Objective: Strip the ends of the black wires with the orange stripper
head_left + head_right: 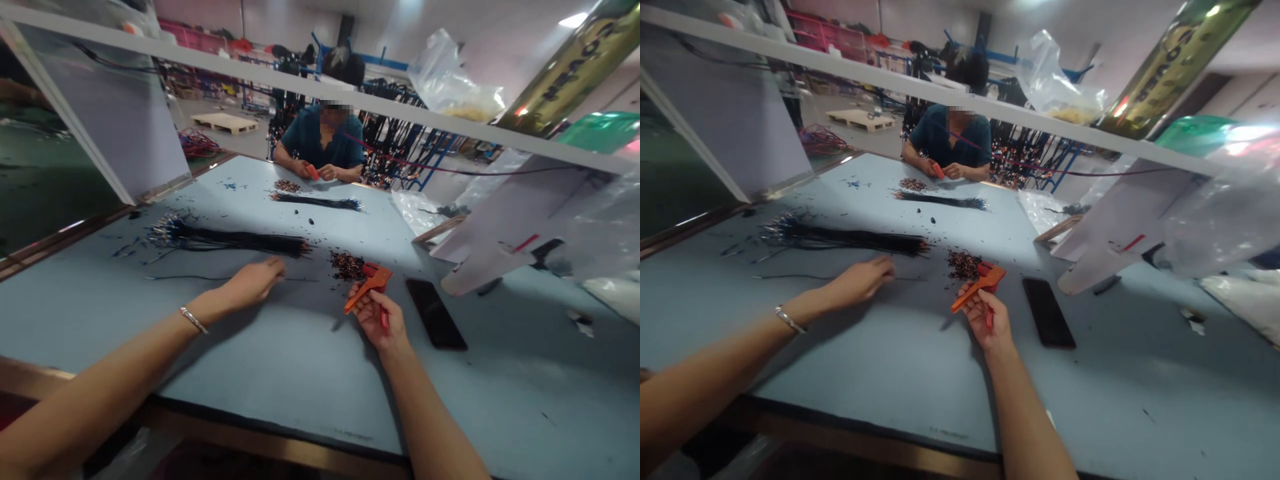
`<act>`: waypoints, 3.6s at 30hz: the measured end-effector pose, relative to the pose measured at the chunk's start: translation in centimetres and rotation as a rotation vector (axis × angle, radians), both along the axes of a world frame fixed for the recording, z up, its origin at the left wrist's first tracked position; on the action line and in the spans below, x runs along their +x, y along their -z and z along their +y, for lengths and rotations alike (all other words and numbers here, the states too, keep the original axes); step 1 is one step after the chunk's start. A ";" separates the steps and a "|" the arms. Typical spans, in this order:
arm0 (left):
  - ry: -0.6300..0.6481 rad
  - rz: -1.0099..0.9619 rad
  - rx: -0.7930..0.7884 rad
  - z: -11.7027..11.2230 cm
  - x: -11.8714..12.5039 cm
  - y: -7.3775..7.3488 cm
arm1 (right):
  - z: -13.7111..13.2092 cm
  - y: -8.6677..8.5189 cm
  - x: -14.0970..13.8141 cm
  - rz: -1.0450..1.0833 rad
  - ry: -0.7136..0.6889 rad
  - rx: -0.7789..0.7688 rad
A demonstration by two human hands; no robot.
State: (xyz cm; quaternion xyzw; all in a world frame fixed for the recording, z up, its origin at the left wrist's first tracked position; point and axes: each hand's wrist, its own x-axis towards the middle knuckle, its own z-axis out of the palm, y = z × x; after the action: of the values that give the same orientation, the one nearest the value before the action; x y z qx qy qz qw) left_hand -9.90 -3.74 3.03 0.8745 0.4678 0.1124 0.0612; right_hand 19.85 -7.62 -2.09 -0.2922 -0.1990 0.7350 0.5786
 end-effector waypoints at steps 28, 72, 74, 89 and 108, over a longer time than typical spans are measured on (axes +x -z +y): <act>0.219 -0.329 0.365 3.0 6.7 3.8 | -1.6 -1.3 -1.6 -0.202 -0.095 0.182; -0.015 -0.516 0.172 3.8 6.7 3.8 | -0.9 -3.7 1.1 -0.034 -0.004 0.088; -0.019 -0.508 0.170 3.9 6.7 3.9 | -1.0 -3.9 1.3 -0.009 -0.011 0.082; 0.026 -0.555 0.083 4.3 6.8 3.4 | 1.5 -2.8 -1.6 0.096 -0.133 -0.072; -0.030 -0.563 0.055 4.9 6.5 3.4 | -0.5 -2.8 0.3 0.060 -0.095 -0.047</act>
State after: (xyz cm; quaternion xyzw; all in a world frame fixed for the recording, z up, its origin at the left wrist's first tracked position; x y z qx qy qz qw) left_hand -3.35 1.11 -0.42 0.8031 0.4421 0.3644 0.1635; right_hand 20.12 -8.09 0.75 -0.2738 -0.1778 0.7747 0.5416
